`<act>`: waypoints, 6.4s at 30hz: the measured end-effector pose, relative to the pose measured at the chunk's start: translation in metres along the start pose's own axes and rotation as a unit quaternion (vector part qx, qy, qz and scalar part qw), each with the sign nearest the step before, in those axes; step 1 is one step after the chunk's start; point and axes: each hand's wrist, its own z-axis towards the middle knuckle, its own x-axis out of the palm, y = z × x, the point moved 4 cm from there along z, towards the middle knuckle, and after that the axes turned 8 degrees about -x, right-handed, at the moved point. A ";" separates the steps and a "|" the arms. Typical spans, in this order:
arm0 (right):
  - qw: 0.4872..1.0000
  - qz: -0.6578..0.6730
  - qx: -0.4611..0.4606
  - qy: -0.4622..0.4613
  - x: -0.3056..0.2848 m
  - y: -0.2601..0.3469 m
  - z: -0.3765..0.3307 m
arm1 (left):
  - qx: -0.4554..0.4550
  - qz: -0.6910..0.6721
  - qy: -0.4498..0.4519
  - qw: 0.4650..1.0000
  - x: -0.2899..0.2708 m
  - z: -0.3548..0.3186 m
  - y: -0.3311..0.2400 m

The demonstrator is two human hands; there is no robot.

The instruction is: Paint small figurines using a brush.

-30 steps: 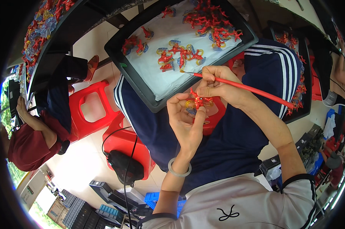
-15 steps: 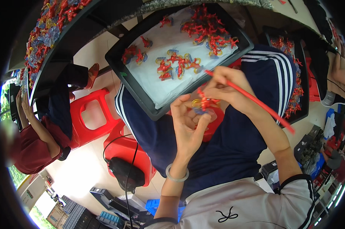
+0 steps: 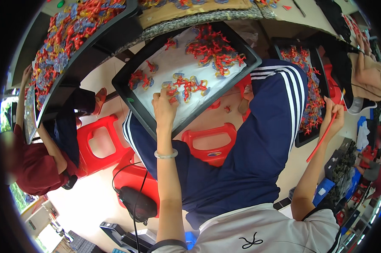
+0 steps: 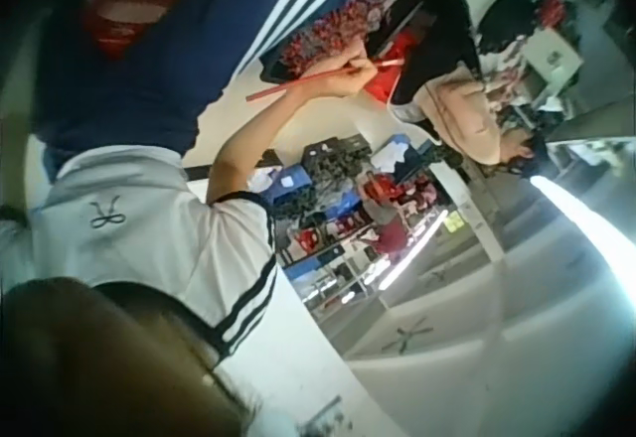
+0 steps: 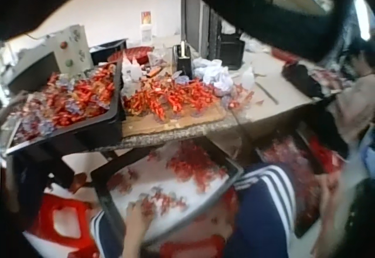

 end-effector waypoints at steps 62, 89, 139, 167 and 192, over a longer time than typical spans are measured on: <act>0.832 0.346 -0.090 0.425 0.259 0.176 -0.066 | -0.101 -0.586 0.027 0.804 -0.066 -0.101 -0.077; 0.639 0.367 0.207 0.644 0.284 0.174 -0.085 | -0.100 -0.626 0.197 0.748 -0.061 -0.121 -0.086; 0.491 0.609 0.264 0.565 0.290 0.178 -0.089 | -0.086 -0.718 0.146 0.675 -0.072 -0.117 -0.085; 0.639 0.532 0.025 0.556 0.262 0.197 -0.042 | -0.087 -0.448 -0.038 0.889 -0.086 -0.110 -0.063; 0.713 0.484 -0.140 0.488 0.251 0.197 -0.052 | -0.069 -0.405 -0.037 0.911 -0.084 -0.109 -0.069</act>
